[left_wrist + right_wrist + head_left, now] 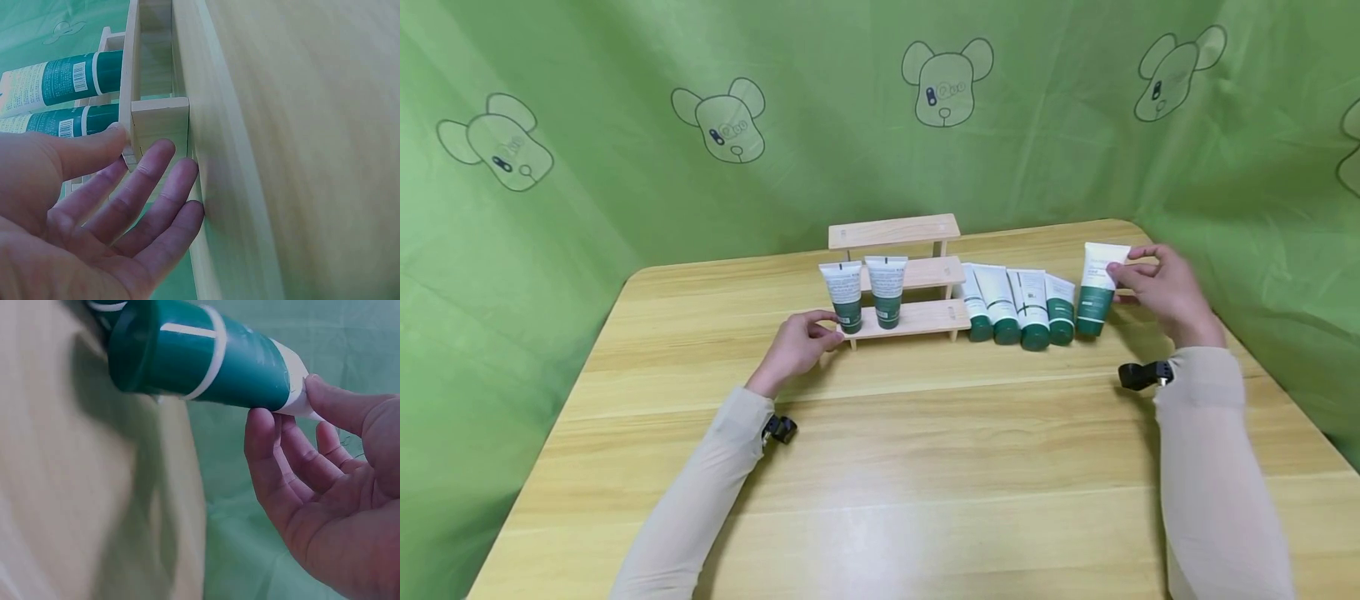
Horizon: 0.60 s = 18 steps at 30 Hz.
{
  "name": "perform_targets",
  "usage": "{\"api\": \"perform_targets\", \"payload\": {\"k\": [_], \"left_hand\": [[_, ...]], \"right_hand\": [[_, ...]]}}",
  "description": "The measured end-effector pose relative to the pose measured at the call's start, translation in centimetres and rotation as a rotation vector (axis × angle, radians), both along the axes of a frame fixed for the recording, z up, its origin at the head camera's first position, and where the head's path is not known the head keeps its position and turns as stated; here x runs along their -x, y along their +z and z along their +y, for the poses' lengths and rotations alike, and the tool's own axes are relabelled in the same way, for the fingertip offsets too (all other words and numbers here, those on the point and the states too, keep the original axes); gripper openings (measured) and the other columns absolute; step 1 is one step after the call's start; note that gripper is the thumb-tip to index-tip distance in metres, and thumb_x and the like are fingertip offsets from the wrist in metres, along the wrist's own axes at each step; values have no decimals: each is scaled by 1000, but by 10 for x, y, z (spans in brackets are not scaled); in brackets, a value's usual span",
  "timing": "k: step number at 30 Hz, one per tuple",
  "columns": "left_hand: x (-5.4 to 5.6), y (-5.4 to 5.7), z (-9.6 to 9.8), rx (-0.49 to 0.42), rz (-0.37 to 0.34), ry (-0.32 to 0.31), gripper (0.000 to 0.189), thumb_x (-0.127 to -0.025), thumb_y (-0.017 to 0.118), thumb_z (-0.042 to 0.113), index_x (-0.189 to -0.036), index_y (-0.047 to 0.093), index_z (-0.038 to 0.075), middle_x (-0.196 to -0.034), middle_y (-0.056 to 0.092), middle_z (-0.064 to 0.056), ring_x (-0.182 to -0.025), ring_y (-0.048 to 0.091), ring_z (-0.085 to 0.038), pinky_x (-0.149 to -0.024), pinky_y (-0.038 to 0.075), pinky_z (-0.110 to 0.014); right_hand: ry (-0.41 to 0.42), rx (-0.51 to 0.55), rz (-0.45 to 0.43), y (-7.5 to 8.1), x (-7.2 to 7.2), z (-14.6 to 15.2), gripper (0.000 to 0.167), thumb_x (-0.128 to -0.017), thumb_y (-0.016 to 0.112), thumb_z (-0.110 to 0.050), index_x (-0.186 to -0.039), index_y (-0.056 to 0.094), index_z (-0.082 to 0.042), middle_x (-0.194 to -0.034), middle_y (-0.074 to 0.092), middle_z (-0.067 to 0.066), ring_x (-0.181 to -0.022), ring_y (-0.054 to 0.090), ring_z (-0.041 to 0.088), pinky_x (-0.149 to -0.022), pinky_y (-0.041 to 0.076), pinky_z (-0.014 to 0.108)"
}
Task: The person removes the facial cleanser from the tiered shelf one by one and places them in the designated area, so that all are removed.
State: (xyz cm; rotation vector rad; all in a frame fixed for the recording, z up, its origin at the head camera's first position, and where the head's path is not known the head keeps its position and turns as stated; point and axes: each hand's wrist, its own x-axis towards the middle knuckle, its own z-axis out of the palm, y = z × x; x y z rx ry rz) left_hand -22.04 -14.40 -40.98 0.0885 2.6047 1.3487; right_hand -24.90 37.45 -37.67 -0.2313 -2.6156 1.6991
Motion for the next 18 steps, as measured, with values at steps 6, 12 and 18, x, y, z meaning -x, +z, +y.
{"api": "perform_targets", "payload": {"k": [6, 12, 18], "left_hand": [[-1, 0, 0, -3, -1, 5, 42, -98, 70, 23, -138, 63, 12, -115, 74, -15, -97, 70, -27, -75, 55, -32], [-1, 1, 1, -2, 9, 9, 42, -97, 72, 23, -137, 63, 12, -114, 75, -14, -97, 71, -28, -74, 55, -33], [0, 0, 0, 1, 9, 8, 43, -98, 71, 23, -138, 63, 11, -114, 74, -15, -98, 71, -28, -76, 56, -34]], "right_hand": [[6, -18, -65, -9, 1, 4, 34, -99, 65, -42, -117, 41, -26, -86, 66, -21, -82, 69, 7, -80, 59, 28], [-2, -19, -110, -18, 3, 7, 36, -98, 65, -45, -118, 42, -26, -87, 66, -17, -80, 69, 6, -79, 60, 27], [35, 24, -137, -28, 6, 8, 44, -101, 65, -36, -129, 40, -13, -87, 68, -17, -80, 69, 5, -77, 61, 28]]}}
